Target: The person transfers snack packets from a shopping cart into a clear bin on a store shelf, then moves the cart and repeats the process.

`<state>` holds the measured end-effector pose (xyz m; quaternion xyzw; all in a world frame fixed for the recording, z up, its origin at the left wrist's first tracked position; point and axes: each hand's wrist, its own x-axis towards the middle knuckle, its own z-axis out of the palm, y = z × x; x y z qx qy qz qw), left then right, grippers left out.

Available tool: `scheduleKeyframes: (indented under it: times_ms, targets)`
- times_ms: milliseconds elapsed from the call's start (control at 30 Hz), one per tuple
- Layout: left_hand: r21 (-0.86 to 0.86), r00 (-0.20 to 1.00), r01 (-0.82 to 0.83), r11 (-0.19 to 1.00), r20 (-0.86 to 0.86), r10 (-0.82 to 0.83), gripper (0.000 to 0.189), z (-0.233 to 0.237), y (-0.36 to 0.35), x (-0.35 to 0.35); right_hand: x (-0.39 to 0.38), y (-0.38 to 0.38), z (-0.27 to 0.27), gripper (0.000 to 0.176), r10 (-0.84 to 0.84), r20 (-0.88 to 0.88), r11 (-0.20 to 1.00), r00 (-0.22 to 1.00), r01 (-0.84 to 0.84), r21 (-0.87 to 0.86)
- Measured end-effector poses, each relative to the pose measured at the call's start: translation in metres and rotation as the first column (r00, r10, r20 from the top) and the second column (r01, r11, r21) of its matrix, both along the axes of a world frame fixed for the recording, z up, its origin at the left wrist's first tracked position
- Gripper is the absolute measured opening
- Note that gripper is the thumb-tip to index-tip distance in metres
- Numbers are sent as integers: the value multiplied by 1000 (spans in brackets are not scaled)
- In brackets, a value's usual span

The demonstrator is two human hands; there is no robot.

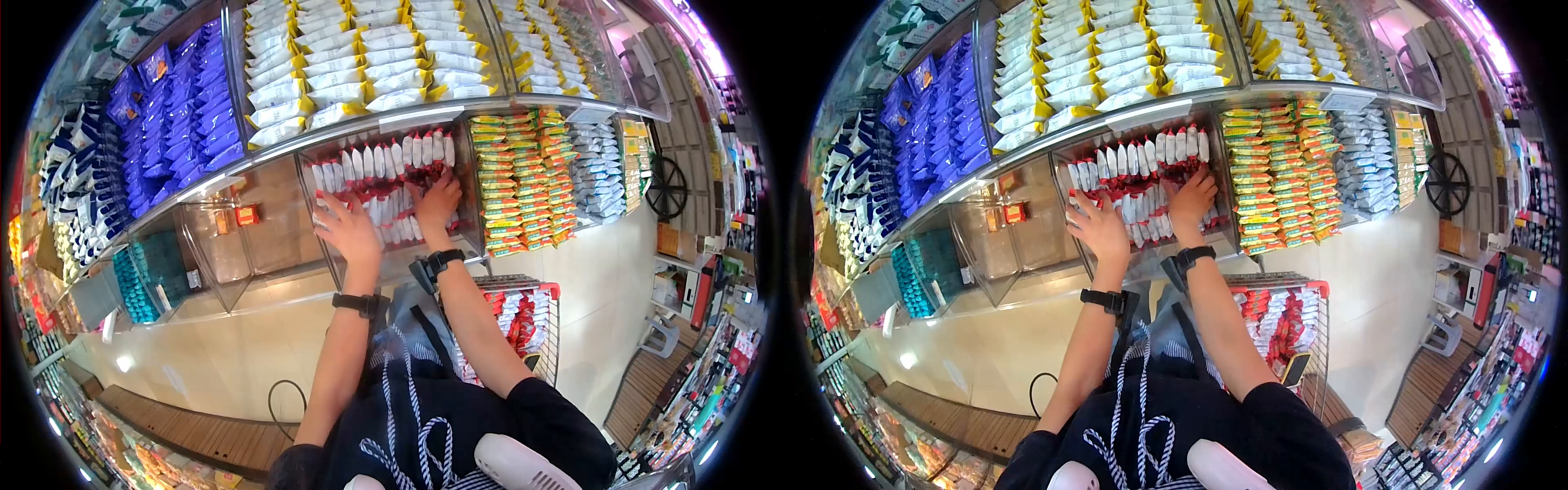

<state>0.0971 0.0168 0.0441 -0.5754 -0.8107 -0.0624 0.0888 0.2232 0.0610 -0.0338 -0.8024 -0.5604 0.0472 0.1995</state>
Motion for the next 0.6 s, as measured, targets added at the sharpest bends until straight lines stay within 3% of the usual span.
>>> scheduleKeyframes:
  times_ms: [133, 233, 333, 433, 600]
  targets:
    - [-48, 999, 9, 999, 42, -7, 32, -1, -1, -3, 14, -14, 14, 73, 126, -151, 991, 981, -119, 52]
    - [-123, 1000, 10, 992, 0, -10, 33, -3, -1, -5, 8, -24, 28, 58, 93, -179, 976, 979, -125, -178]
    - [-139, 1000, 10, 990, 29, -6, 45, 3, 0, -6, -13, -27, 32, 44, 44, -349, 920, 936, -175, -352]
    - [-107, 990, 38, 994, 140, -23, 38, 16, -1, -5, -24, -25, 18, 41, 95, -165, 914, 982, -152, -376]
    - [-105, 977, 202, 974, 85, -194, 32, 20, -9, -19, -20, -22, 3, 41, 117, -191, 930, 975, -175, -323]
